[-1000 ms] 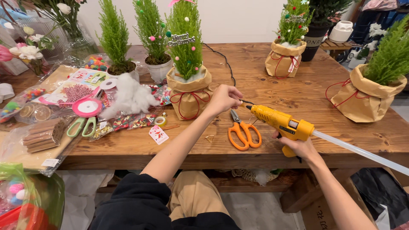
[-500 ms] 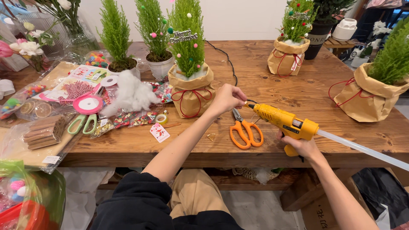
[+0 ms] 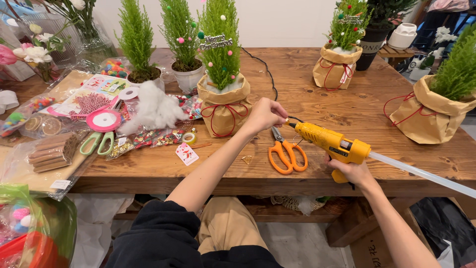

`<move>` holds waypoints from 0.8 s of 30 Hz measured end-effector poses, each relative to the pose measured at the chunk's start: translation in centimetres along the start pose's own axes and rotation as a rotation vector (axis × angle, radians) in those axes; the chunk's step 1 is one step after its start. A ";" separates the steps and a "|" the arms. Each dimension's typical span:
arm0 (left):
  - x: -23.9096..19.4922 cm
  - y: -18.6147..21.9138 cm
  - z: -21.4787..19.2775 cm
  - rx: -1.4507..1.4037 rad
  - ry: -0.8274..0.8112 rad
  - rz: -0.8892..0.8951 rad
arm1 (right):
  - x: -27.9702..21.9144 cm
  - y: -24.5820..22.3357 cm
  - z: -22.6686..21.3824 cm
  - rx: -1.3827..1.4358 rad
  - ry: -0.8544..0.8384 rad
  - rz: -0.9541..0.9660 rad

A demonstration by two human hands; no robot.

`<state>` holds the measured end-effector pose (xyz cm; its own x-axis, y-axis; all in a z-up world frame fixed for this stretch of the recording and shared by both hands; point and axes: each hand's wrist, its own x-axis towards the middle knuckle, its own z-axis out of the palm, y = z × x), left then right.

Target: The person decorates small potted cypress plants by hand with white stuffing material, a red ribbon, and small festive ornaments using a hot glue gun.

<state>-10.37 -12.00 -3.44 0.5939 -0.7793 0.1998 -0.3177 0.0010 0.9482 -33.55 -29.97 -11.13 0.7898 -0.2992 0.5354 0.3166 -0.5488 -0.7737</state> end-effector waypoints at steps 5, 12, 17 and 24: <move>0.4 -0.4 -0.1 -0.004 -0.007 0.006 | -0.1 1.5 -0.1 -0.007 0.025 0.014; 0.3 -0.1 -0.2 -0.005 -0.018 -0.003 | -0.2 2.0 -0.2 -0.023 0.034 0.053; 1.1 -1.3 -0.2 -0.036 -0.029 -0.010 | 0.0 2.1 -0.3 -0.037 0.024 0.055; 1.3 -1.5 -1.0 -0.112 -0.053 -0.010 | -0.1 1.4 -0.2 -0.052 0.028 0.084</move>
<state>-8.38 -12.35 -4.38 0.5556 -0.8118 0.1797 -0.2256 0.0609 0.9723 -33.31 -30.84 -12.18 0.7973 -0.3671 0.4791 0.2216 -0.5604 -0.7981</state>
